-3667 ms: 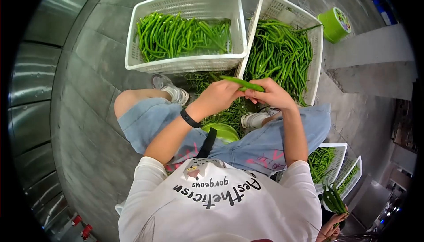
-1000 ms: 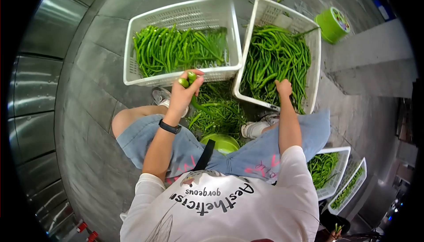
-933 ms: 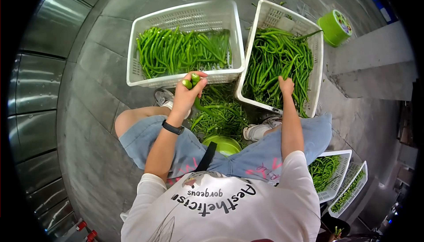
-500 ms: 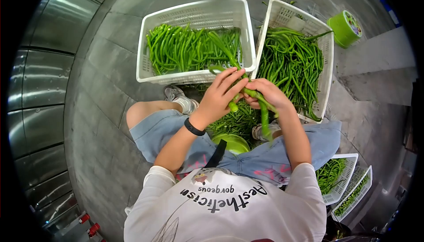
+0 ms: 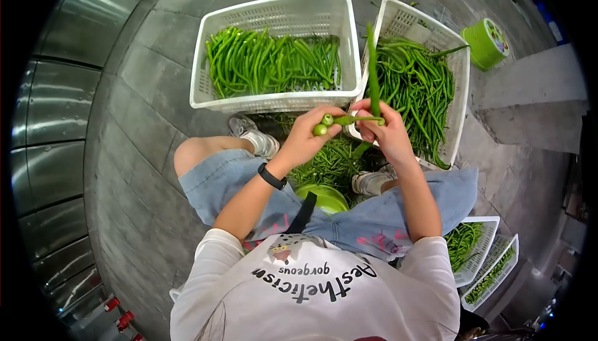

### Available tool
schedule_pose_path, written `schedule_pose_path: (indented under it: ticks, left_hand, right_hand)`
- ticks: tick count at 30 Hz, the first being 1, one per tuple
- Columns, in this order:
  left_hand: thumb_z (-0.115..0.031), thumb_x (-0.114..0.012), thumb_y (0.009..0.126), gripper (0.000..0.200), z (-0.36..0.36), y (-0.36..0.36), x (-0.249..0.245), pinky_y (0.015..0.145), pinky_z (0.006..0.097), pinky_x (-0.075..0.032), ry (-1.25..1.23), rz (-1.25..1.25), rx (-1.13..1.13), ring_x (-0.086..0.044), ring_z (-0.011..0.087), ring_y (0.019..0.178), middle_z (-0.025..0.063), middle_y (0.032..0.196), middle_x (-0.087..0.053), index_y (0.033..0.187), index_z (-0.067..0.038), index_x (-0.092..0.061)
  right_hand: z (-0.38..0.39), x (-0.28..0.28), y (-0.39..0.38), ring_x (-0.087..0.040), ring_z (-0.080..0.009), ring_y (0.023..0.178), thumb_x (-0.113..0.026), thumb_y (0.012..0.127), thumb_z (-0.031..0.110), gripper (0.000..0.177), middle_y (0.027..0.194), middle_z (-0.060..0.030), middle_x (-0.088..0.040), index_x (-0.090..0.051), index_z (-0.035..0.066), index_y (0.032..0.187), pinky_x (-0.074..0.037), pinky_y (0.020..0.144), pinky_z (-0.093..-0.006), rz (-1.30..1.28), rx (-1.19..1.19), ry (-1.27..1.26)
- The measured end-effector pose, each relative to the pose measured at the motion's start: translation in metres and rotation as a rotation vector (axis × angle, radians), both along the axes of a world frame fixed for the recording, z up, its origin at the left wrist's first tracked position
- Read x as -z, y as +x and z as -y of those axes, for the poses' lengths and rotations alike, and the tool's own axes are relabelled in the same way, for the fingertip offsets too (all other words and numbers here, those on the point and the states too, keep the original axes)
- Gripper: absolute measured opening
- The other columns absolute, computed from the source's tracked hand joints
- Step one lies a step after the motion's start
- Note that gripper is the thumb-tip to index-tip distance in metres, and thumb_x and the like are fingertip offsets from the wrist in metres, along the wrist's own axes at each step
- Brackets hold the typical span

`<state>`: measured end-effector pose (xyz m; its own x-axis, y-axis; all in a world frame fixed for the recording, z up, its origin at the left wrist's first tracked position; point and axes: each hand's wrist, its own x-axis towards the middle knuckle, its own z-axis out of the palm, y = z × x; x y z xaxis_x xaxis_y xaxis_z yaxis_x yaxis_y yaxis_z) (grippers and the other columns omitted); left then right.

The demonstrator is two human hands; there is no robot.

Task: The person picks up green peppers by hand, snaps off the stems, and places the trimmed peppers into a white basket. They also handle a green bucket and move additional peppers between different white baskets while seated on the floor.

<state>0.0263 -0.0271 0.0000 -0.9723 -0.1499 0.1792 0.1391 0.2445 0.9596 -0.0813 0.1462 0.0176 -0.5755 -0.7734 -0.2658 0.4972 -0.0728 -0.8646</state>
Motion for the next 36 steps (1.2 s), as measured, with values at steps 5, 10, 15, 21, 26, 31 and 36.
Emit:
schedule_pose_path:
  ticks: [5,10,15,21,26,31,36]
  left_hand:
    - [-0.013,-0.059,0.088,0.030,-0.013,0.001,-0.003,0.075,0.0277,-0.047,0.113,0.192,0.161,-0.060,0.0169,0.082,0.0078,0.096,-0.064,0.115,-0.001,-0.053]
    - [-0.017,-0.062,0.087,0.029,-0.028,0.004,0.002,0.073,0.0304,-0.048,-0.065,0.098,0.047,-0.063,0.0232,0.081,0.0141,0.093,-0.064,0.111,-0.003,-0.054]
    - [-0.016,-0.063,0.086,0.025,-0.020,0.003,0.004,0.070,0.0301,-0.048,-0.147,0.222,0.086,-0.063,0.0239,0.075,0.0124,0.089,-0.064,0.106,-0.002,-0.056]
    - [-0.010,-0.064,0.084,0.020,-0.018,0.008,0.015,0.070,0.0298,-0.048,-0.068,-0.024,0.130,-0.063,0.0243,0.076,0.0115,0.090,-0.063,0.101,0.000,-0.058]
    - [-0.011,-0.065,0.083,0.023,-0.005,0.007,0.017,0.074,0.0300,-0.048,-0.013,0.056,0.183,-0.063,0.0245,0.081,0.0118,0.093,-0.064,0.103,-0.001,-0.058]
    - [-0.012,-0.067,0.082,0.025,-0.001,0.009,0.015,0.072,0.0294,-0.048,0.026,0.088,0.080,-0.064,0.0231,0.081,0.0115,0.092,-0.064,0.103,-0.001,-0.059]
    - [-0.010,-0.068,0.079,0.023,0.000,0.009,0.009,0.067,0.0315,-0.049,-0.391,-0.087,0.015,-0.062,0.0259,0.075,0.0108,0.087,-0.062,0.100,-0.004,-0.060]
  right_hand:
    - [-0.013,0.021,0.022,-0.043,-0.0052,0.054,-0.058,0.089,0.009,0.013,0.071,-0.0021,-0.054,-0.054,0.001,0.098,-0.033,0.048,-0.0198,0.031,0.107,-0.072]
    - [-0.005,0.021,0.029,-0.038,-0.0028,0.049,-0.065,0.085,0.009,0.013,0.064,0.0040,-0.048,-0.054,0.005,0.091,-0.027,0.044,-0.0187,0.002,0.187,0.008]
    - [-0.005,0.016,0.025,-0.034,-0.0040,0.045,-0.064,0.084,0.007,0.011,0.060,0.0036,-0.045,-0.054,0.004,0.086,-0.025,0.044,-0.0203,0.147,0.234,-0.042]
    - [-0.013,0.020,0.023,-0.036,-0.0054,0.042,-0.056,0.088,0.006,0.005,0.058,0.0013,-0.045,-0.053,0.004,0.087,-0.026,0.041,-0.0204,0.530,0.059,-0.225]
    - [-0.011,0.020,0.021,-0.033,-0.0030,0.042,-0.050,0.094,0.011,0.010,0.061,0.0021,-0.043,-0.051,0.005,0.086,-0.026,0.040,-0.0188,0.588,-0.047,-0.263]
    - [-0.012,0.023,0.024,-0.035,-0.0034,0.043,-0.054,0.092,0.012,0.009,0.063,0.0007,-0.046,-0.051,0.004,0.088,-0.026,0.041,-0.0184,0.492,0.013,-0.224]
    - [-0.007,0.025,0.031,-0.048,-0.0053,0.051,-0.061,0.086,0.009,0.012,0.072,-0.0027,-0.057,-0.055,0.001,0.094,-0.035,0.046,-0.0200,0.022,0.031,0.068]
